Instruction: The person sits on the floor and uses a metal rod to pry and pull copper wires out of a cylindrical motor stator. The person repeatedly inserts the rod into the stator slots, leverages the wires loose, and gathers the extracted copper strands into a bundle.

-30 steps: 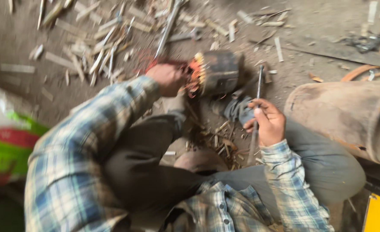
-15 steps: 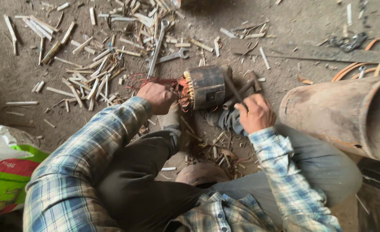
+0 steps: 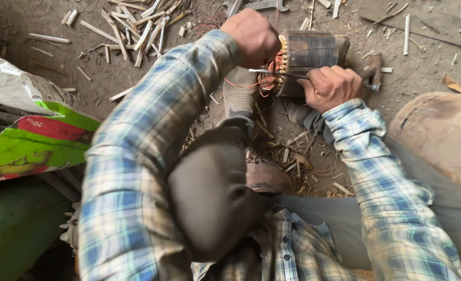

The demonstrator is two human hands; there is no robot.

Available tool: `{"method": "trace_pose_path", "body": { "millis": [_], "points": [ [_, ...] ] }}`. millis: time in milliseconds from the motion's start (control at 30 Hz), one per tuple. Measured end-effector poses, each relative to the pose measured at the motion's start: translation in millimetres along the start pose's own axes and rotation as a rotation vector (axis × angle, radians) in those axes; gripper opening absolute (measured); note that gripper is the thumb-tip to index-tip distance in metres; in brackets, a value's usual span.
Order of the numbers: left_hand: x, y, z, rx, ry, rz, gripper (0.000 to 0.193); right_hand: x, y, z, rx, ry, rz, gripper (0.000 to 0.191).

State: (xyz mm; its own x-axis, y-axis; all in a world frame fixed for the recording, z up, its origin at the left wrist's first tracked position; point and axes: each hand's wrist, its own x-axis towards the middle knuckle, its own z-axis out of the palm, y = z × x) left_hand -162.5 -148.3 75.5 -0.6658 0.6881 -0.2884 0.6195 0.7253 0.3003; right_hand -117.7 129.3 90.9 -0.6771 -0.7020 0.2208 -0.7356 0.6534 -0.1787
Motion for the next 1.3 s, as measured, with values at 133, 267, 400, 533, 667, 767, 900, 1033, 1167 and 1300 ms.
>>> {"method": "trace_pose_path", "body": {
  "millis": [133, 267, 400, 533, 667, 767, 900, 1033, 1167, 1300],
  "points": [
    [12, -27, 62, -0.935, 0.118, -0.265, 0.012, 4, 26, 13, 0.104, -0.102, -0.016, 0.030],
    [5, 1, 159, -1.608, 0.194, -0.584, 0.015, -16, 24, 30, 0.205, -0.264, 0.232, 0.025],
    [-16, 56, 196, -1.729, 0.545, -0.674, 0.016, -38, -16, 44, 0.341, -0.164, 0.606, 0.025],
    [-48, 83, 138, -0.677, 0.566, -0.456, 0.021, -50, -61, 48, 0.572, -0.038, 0.877, 0.020],
    [-46, 88, 58, -0.257, 0.222, -0.110, 0.017, -58, -69, 36, 0.374, -0.116, 0.985, 0.017],
    [-24, 100, 42, -0.431, 0.079, -0.298, 0.016, -64, -68, 39, 0.588, -0.025, 0.952, 0.018],
    [-18, 113, 80, -0.668, 0.341, -0.262, 0.020, -75, -82, 63, 1.120, 0.183, 1.086, 0.028],
    [-18, 112, 109, -0.643, 0.538, -0.023, 0.023, -81, -90, 72, 1.378, 0.110, 1.111, 0.048],
    [-20, 108, 96, -0.792, 0.396, -0.113, 0.028, -73, -90, 49, 1.019, 0.007, 0.980, 0.058],
    [-36, 99, 68, -0.677, 0.230, -0.248, 0.031, -70, -81, 14, 1.530, -0.224, 1.169, 0.066]
  ]
}}
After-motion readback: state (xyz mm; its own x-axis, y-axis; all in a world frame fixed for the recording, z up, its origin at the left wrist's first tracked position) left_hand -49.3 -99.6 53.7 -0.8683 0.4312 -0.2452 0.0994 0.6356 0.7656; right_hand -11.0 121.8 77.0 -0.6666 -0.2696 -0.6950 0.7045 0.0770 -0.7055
